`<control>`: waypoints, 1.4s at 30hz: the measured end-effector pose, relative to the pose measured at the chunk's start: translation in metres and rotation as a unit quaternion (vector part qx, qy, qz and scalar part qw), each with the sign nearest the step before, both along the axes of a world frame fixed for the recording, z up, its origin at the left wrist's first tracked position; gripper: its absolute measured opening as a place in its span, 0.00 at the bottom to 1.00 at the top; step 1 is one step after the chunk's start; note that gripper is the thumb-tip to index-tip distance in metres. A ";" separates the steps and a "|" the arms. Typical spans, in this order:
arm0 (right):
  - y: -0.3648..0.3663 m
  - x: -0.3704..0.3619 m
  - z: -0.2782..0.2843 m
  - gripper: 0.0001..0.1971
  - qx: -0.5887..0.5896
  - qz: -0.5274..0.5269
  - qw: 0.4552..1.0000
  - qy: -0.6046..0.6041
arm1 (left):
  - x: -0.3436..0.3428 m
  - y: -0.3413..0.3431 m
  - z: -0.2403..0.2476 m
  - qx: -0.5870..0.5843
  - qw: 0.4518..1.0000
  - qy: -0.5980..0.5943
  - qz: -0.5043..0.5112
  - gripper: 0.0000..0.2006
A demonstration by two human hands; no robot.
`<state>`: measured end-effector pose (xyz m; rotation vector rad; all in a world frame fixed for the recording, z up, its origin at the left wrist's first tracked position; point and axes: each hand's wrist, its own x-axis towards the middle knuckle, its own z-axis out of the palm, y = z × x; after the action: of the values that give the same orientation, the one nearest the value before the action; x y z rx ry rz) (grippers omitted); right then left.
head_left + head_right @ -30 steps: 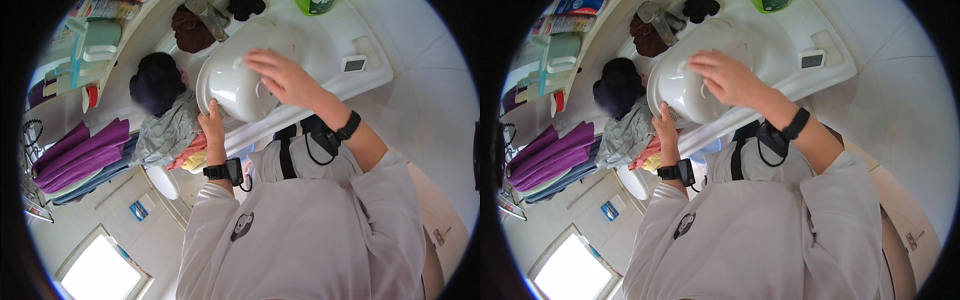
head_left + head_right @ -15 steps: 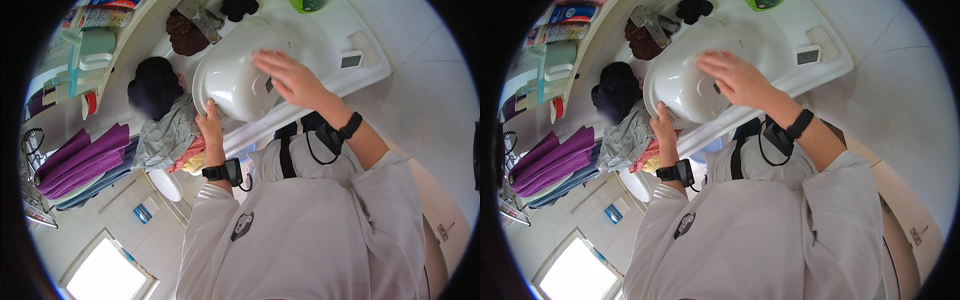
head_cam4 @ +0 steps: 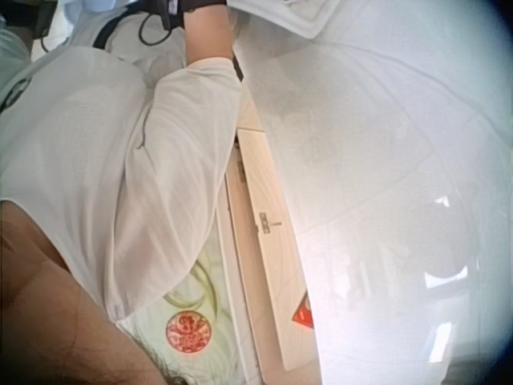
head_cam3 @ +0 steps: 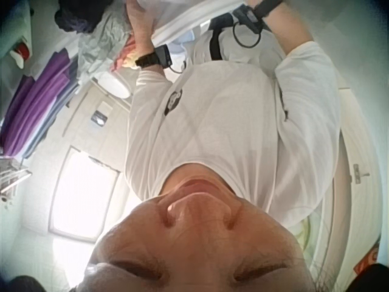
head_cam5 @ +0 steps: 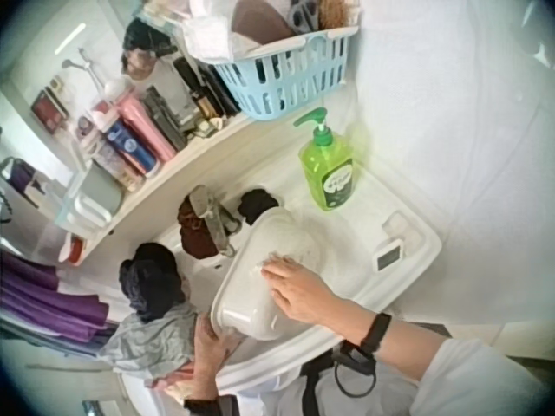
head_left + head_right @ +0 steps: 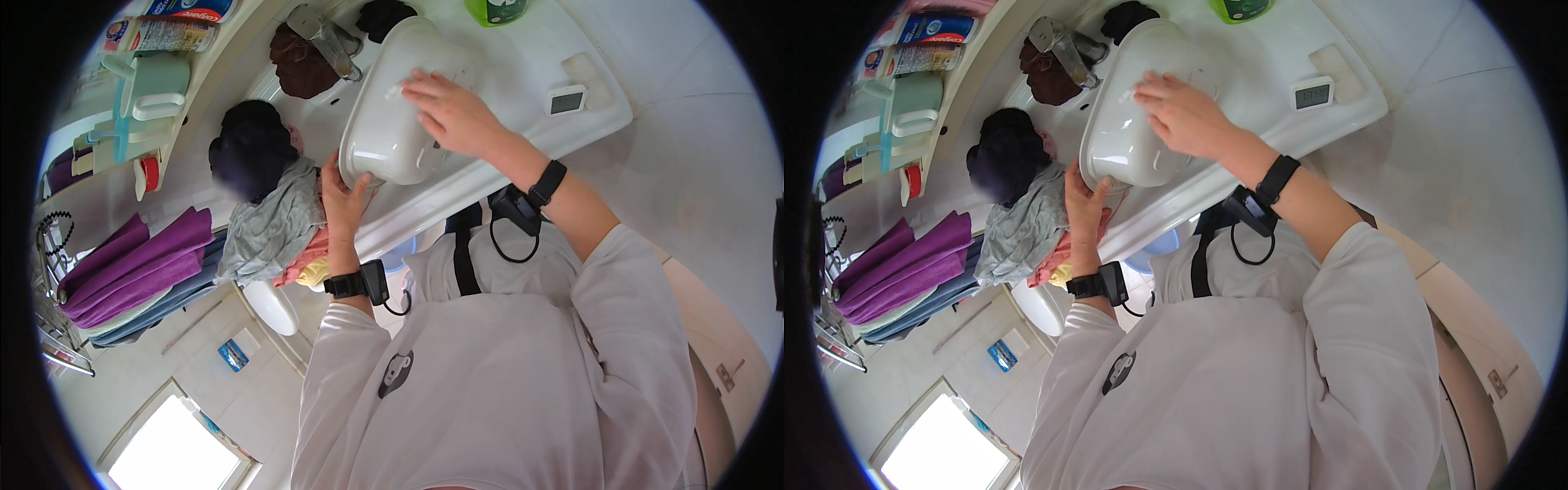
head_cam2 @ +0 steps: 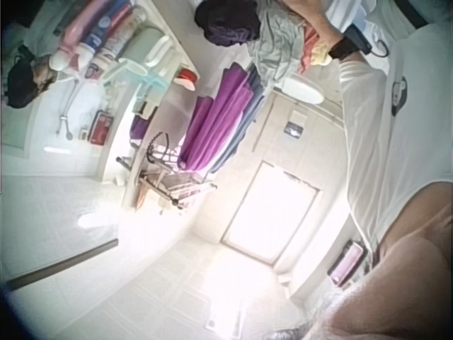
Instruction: The person washes clothes in a basin, scrubs the exterior of the basin with a small brush, and then places the basin back into a larger container in a bathroom.
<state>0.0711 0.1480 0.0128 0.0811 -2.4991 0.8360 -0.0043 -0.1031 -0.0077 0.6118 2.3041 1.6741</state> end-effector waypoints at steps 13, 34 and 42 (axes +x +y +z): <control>-0.001 0.018 -0.017 0.27 0.016 -0.125 0.991 -0.033 | -0.010 0.055 0.017 -0.285 0.932 0.221 0.034 0.13; 0.005 0.014 -0.019 0.31 -0.038 -0.121 0.990 -0.054 | -0.046 0.049 0.009 -0.212 0.943 0.252 0.047 0.17; -0.004 -0.015 -0.002 0.27 0.070 -0.045 0.996 -0.019 | -0.035 0.050 0.010 -0.223 0.937 0.264 0.052 0.14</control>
<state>0.0560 0.1435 0.0107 0.0001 -2.5746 0.6325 -0.0394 -0.0527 0.0021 0.9291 3.0048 1.0317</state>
